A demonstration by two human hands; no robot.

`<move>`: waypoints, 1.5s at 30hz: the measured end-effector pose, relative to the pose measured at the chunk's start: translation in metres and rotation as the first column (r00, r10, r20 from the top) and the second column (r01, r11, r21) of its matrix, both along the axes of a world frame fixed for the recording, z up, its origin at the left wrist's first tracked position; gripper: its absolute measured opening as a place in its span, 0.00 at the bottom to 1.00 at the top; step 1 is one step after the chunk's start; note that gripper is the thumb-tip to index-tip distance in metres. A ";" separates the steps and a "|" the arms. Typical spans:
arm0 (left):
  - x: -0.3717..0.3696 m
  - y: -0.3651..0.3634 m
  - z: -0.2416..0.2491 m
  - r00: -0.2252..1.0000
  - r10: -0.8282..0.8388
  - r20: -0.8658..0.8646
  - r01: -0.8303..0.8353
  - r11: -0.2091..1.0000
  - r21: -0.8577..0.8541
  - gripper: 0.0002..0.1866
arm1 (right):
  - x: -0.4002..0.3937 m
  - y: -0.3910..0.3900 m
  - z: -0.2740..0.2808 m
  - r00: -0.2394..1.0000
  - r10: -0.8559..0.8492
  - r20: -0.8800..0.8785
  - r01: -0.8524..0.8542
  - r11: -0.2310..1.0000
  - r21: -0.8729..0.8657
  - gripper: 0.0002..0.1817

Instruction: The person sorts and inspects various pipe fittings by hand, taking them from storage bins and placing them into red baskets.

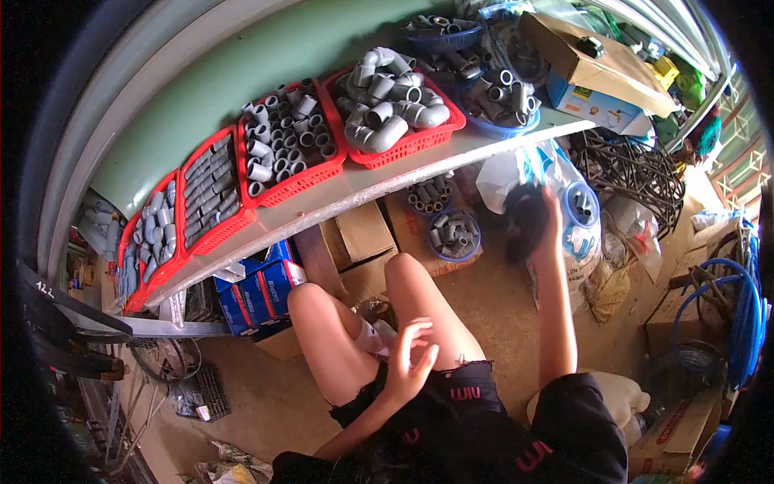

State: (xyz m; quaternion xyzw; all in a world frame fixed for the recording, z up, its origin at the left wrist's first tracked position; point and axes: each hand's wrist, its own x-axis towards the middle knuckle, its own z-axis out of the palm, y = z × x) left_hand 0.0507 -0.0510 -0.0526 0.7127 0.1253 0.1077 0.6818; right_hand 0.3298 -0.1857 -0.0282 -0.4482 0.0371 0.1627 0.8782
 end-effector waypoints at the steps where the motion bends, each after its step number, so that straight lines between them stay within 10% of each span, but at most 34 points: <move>1: -0.003 0.002 -0.004 0.999 0.055 0.004 -0.054 0.997 -0.048 0.20 | 0.052 -0.013 -0.023 0.996 -0.009 0.085 0.017 0.996 -0.084 0.20; 7: -0.025 0.024 -0.014 0.967 0.252 -0.042 -0.255 0.959 -0.123 0.17 | 0.163 -0.018 0.006 0.925 -0.066 0.375 0.283 0.779 -0.560 0.11; 13: -0.040 0.036 -0.014 0.893 0.439 -0.096 -0.446 0.892 -0.075 0.14 | 0.201 -0.014 0.009 0.903 0.056 0.427 0.307 0.611 -0.730 0.25; 14: -0.041 0.037 -0.012 0.890 0.445 -0.097 -0.452 0.889 -0.067 0.14 | 0.196 -0.019 0.009 0.780 0.044 0.624 0.600 0.229 -0.767 0.27; 17: -0.045 0.043 -0.012 0.883 0.463 -0.081 -0.466 0.885 -0.018 0.13 | 0.168 -0.006 0.062 0.736 0.180 0.653 0.600 0.274 -0.752 0.29; 21: -0.046 0.047 -0.015 0.878 0.473 -0.078 -0.475 0.880 -0.016 0.12 | 0.149 0.026 0.092 0.756 0.362 0.546 0.610 -0.084 -0.788 0.35; 26: -0.038 0.045 0.000 0.874 0.479 -0.076 -0.485 0.869 -0.096 0.11 | 0.165 0.034 0.079 0.741 0.231 0.630 0.635 0.063 -0.770 0.27; 34: -0.045 0.044 -0.010 0.867 0.486 -0.110 -0.498 0.843 -0.203 0.10 | 0.142 0.052 0.090 0.775 0.345 0.529 0.618 -0.239 -0.749 0.28; 39: -0.057 0.038 -0.017 0.861 0.509 0.010 -0.496 0.844 -0.205 0.10 | 0.157 0.021 0.090 0.739 0.171 0.652 0.670 -0.079 -0.738 0.37; 42: -0.059 0.034 -0.002 0.913 0.407 -0.038 -0.401 0.874 -0.274 0.18 | 0.039 0.027 0.090 0.722 0.219 0.657 0.329 0.726 -0.604 0.15; 45: -0.045 0.022 0.019 0.935 0.349 0.070 -0.309 0.894 -0.326 0.31 | -0.114 0.049 0.076 0.640 0.588 0.495 0.102 0.573 -0.813 0.14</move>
